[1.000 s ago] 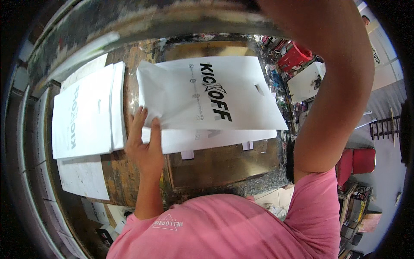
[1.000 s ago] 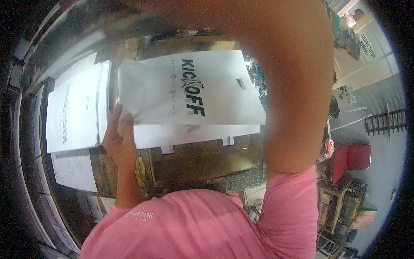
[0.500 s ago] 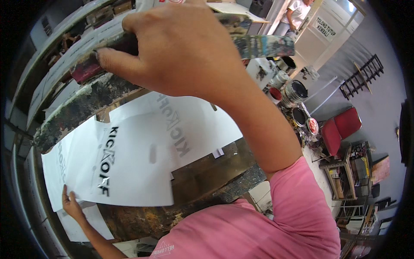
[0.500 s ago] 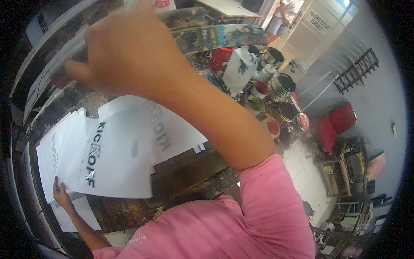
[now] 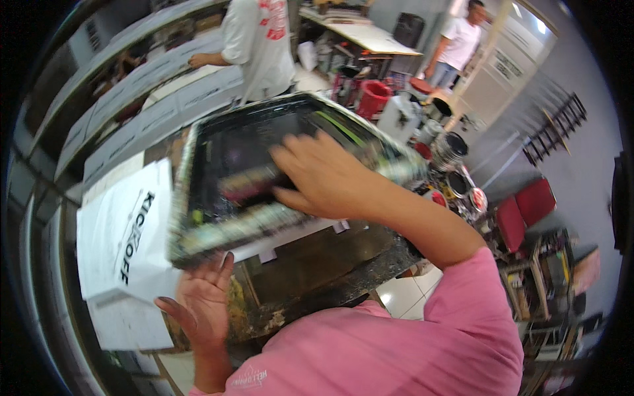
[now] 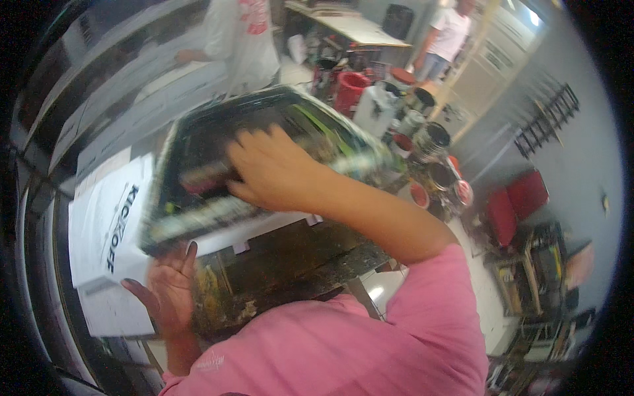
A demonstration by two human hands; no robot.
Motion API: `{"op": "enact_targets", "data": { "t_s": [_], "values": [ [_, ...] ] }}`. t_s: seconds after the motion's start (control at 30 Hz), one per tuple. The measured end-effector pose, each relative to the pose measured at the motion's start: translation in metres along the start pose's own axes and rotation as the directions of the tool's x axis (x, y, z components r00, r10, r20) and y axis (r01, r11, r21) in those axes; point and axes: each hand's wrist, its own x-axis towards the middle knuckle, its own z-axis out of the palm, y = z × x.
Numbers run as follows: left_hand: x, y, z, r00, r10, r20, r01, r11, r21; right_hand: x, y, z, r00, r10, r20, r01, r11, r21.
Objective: The person performs screen printing on white plastic bags by placing them on a board, lowering a mesh screen, and applying black ink using a squeegee.
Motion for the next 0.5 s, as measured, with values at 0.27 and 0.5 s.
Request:
{"op": "enact_targets", "data": {
  "t_s": [0.27, 0.5],
  "values": [
    [-0.06, -0.071, -0.073, 0.755, -0.351, -0.553, 0.388, 0.92, -0.054, 0.024, 0.082, 0.188, 0.999, 0.002, 0.055, -0.019, 0.95, 0.313],
    [-0.052, -0.08, -0.081, 0.601, -0.351, -0.718, 0.456, 0.889, -0.053, 0.171, 0.198, 0.291, 0.998, 0.052, -0.047, -0.051, 0.998, 0.03]
  ]
}}
